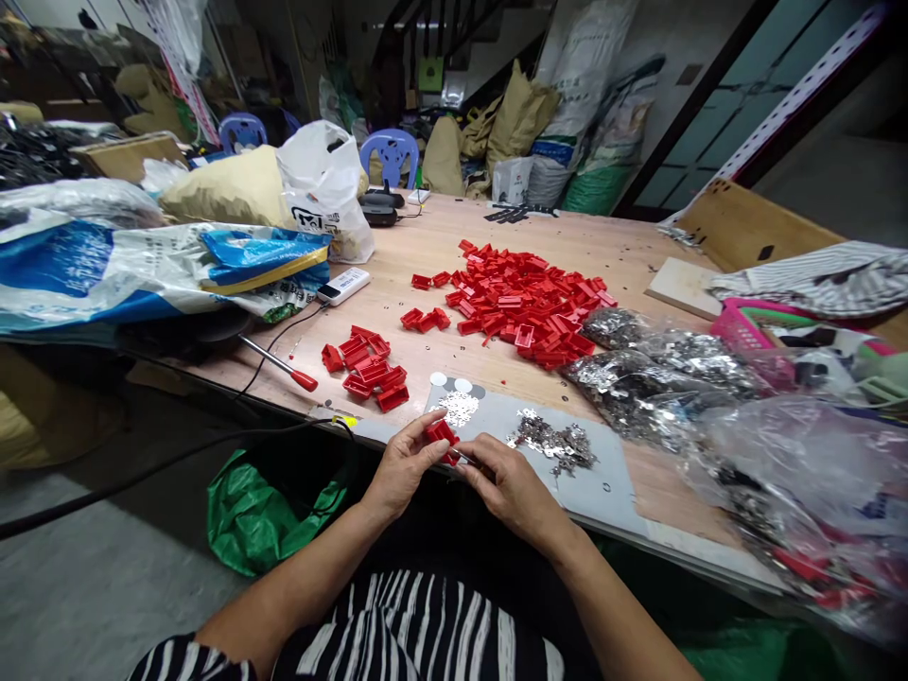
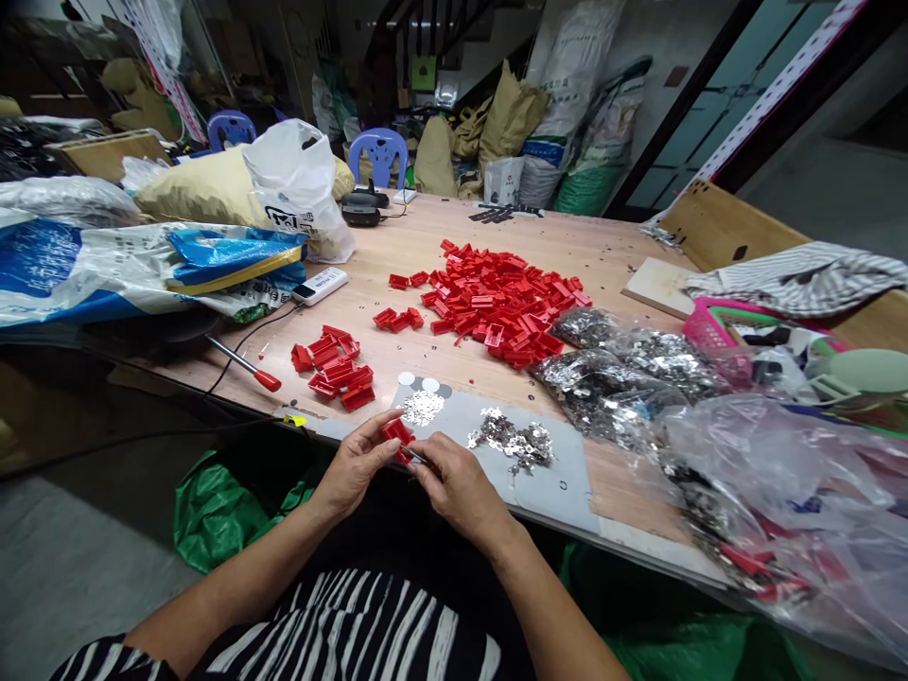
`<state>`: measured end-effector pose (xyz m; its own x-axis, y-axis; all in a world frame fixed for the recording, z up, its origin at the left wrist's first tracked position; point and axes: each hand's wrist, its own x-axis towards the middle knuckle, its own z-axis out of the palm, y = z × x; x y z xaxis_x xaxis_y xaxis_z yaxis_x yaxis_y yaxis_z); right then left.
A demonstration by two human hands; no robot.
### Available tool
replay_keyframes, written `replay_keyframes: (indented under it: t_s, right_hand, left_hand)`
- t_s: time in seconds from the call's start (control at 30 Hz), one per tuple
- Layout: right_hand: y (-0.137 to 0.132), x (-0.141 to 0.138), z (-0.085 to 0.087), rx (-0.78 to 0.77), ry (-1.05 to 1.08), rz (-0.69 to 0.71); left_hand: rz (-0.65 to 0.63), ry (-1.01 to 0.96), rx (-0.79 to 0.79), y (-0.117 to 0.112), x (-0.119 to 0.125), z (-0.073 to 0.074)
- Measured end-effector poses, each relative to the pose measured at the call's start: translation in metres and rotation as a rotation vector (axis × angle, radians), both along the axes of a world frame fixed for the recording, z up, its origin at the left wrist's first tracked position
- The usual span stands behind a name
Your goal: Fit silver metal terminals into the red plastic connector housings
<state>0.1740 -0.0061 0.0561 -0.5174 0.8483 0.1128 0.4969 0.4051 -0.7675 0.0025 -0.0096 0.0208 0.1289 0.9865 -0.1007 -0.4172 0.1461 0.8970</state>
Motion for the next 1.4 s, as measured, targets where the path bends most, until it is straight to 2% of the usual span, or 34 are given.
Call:
replay_keyframes:
  t_s: [0.27, 0.37, 0.47, 0.67, 0.9, 1.17, 1.27, 1.4]
  right_hand:
    - [-0.001, 0.002, -0.007, -0.005, 0.078, -0.07]
    - [0.0, 0.003, -0.007, -0.02, 0.126, -0.044]
    - [0.001, 0.005, -0.008, -0.053, 0.153, -0.028]
    - [0.001, 0.012, -0.012, -0.137, 0.115, -0.152]
    - [-0.001, 0.012, -0.02, 0.04, 0.022, -0.15]
    - [0.004, 0.007, -0.025, 0.004, -0.091, -0.196]
    - [0.007, 0.004, -0.025, 0.008, -0.151, -0.186]
    - [0.012, 0.002, -0.026, 0.039, -0.164, -0.148]
  left_hand:
    - [-0.091, -0.169, -0.115, 0.0, -0.004, 0.005]
    - [-0.121, -0.21, -0.144, 0.0, -0.005, 0.006]
    - [-0.139, -0.187, -0.167, -0.001, -0.005, 0.007]
    - [-0.14, -0.112, -0.119, -0.001, -0.006, 0.004]
    - [-0.113, 0.198, 0.186, 0.004, -0.013, 0.003]
    - [-0.023, 0.754, 0.401, 0.015, -0.021, -0.007]
    - [-0.037, 0.858, 0.448, 0.02, -0.022, -0.012]
    - [-0.078, 0.898, 0.503, 0.023, -0.022, -0.015]
